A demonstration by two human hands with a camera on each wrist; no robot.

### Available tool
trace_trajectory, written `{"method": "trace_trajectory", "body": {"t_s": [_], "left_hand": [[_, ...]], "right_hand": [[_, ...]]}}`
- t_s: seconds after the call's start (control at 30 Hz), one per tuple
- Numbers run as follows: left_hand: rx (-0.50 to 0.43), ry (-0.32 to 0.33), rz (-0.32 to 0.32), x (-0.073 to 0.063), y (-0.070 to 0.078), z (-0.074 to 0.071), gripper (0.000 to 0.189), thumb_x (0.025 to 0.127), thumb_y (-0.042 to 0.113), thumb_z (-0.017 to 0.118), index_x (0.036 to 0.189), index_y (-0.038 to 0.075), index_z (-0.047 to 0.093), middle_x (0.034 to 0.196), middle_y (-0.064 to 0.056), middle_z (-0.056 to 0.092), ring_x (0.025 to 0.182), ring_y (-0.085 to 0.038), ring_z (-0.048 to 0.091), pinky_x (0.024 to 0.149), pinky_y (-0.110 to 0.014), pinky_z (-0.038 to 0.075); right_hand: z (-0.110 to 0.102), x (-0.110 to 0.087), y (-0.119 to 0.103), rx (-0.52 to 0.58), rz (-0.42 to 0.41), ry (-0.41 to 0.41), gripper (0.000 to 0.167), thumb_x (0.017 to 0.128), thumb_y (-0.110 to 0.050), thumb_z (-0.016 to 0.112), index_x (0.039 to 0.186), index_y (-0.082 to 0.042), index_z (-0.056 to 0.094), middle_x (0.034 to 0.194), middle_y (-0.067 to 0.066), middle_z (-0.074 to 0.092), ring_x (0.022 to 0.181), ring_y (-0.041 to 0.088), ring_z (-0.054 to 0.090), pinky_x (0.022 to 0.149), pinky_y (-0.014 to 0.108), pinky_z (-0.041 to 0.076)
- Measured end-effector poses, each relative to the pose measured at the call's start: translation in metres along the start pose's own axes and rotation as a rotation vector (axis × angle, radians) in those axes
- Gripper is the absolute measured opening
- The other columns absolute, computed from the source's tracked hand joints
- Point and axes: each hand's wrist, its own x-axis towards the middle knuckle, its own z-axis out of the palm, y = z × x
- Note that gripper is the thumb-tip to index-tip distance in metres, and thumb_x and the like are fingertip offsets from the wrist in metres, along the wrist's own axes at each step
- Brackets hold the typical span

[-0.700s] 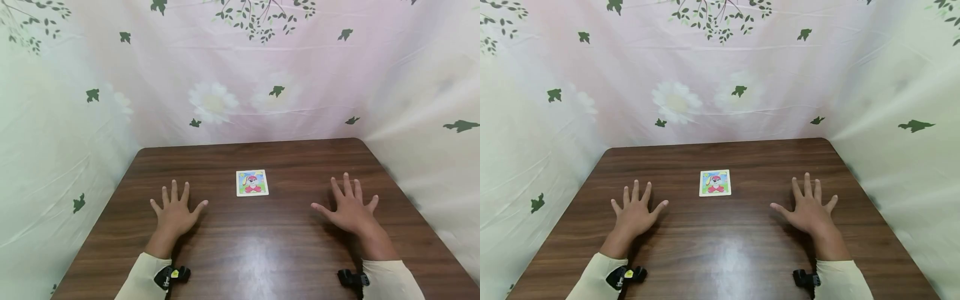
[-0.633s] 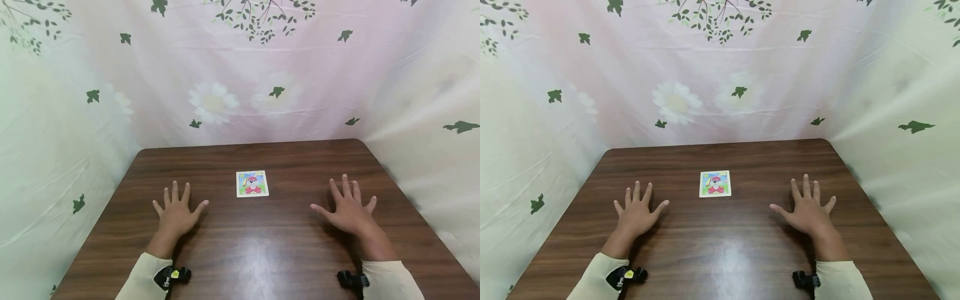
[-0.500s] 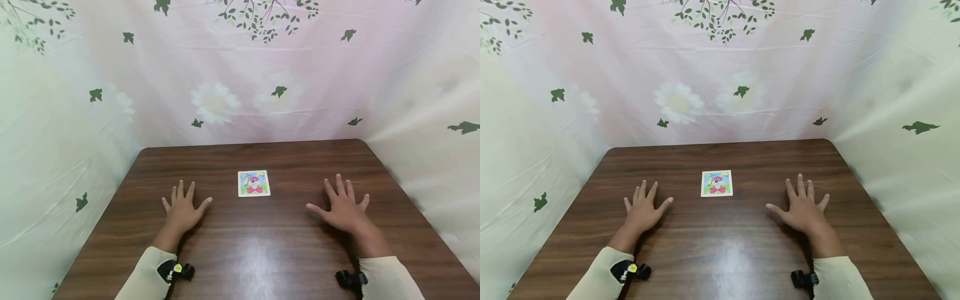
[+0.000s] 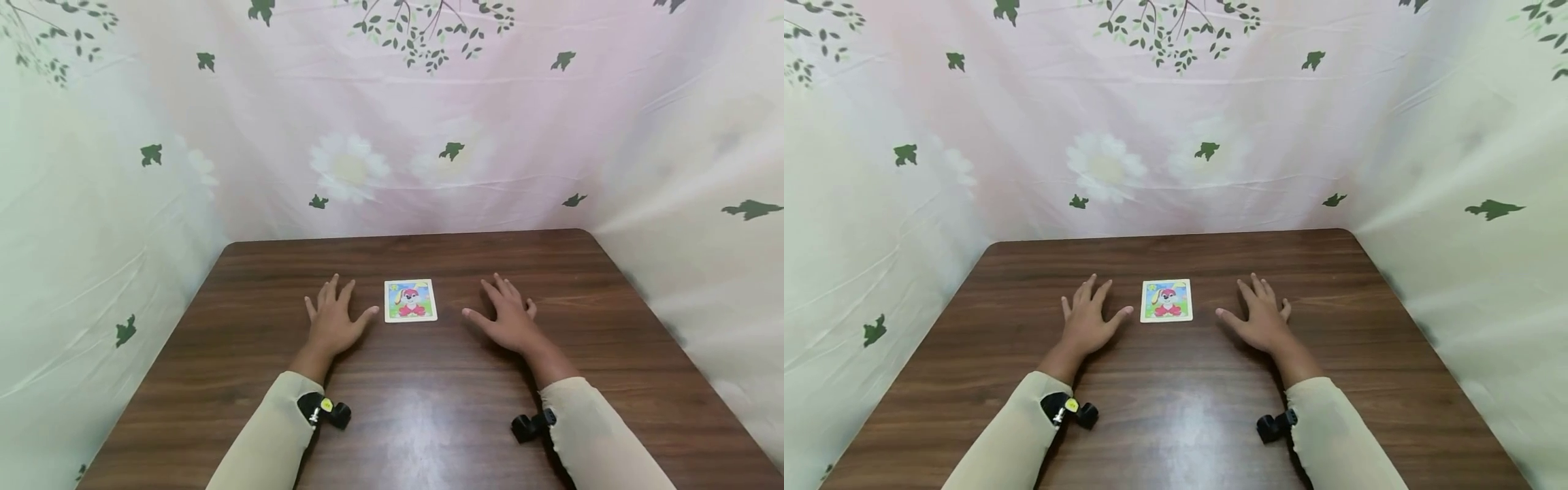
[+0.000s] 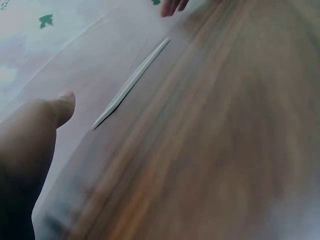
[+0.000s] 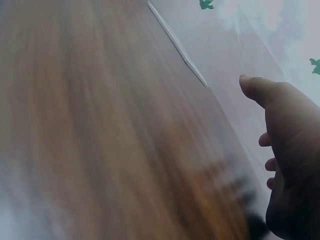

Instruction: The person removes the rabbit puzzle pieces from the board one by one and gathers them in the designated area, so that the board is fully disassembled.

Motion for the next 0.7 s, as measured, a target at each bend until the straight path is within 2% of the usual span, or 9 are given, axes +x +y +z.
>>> {"method": "trace_trajectory", "body": {"t_s": [0.2, 0.37, 0.57, 0.7], "left_hand": [[-0.004, -0.032, 0.056, 0.007, 0.009, 0.007, 0.092, 0.098, 0.076, 0.062, 0.169, 0.020, 0.044, 0.182, -0.017, 0.024, 0.169, -0.047, 0.018, 0.128, -0.083, 0.000], [-0.012, -0.043, 0.102, 0.012, 0.013, 0.010, 0.091, 0.098, 0.074, 0.063, 0.169, 0.020, 0.043, 0.180, -0.018, 0.026, 0.169, -0.048, 0.018, 0.128, -0.083, -0.001], [0.029, -0.061, 0.127, 0.022, 0.013, 0.012, 0.090, 0.098, 0.075, 0.062, 0.169, 0.022, 0.044, 0.179, -0.016, 0.031, 0.168, -0.048, 0.022, 0.128, -0.083, 0.001], [0.038, -0.090, 0.140, 0.032, 0.011, 0.011, 0.088, 0.099, 0.073, 0.063, 0.169, 0.023, 0.044, 0.180, -0.016, 0.030, 0.168, -0.048, 0.022, 0.127, -0.084, 0.001]], "right_hand": [[0.006, 0.010, 0.000, 0.058, -0.030, 0.020, 0.089, 0.104, -0.065, 0.063, 0.169, -0.009, 0.039, 0.182, 0.022, 0.021, 0.168, 0.051, 0.011, 0.119, 0.085, 0.004], [0.011, 0.028, -0.002, 0.092, -0.056, 0.037, 0.083, 0.105, -0.061, 0.064, 0.167, -0.008, 0.044, 0.179, 0.021, 0.030, 0.167, 0.049, 0.017, 0.121, 0.082, 0.005], [0.020, 0.049, -0.019, 0.118, -0.078, -0.004, 0.083, 0.104, -0.062, 0.065, 0.167, -0.012, 0.045, 0.177, 0.017, 0.036, 0.168, 0.043, 0.022, 0.124, 0.079, 0.007], [0.027, 0.062, -0.030, 0.134, -0.105, -0.012, 0.078, 0.105, -0.057, 0.066, 0.165, -0.011, 0.048, 0.174, 0.018, 0.042, 0.165, 0.042, 0.028, 0.124, 0.078, 0.009]]}}
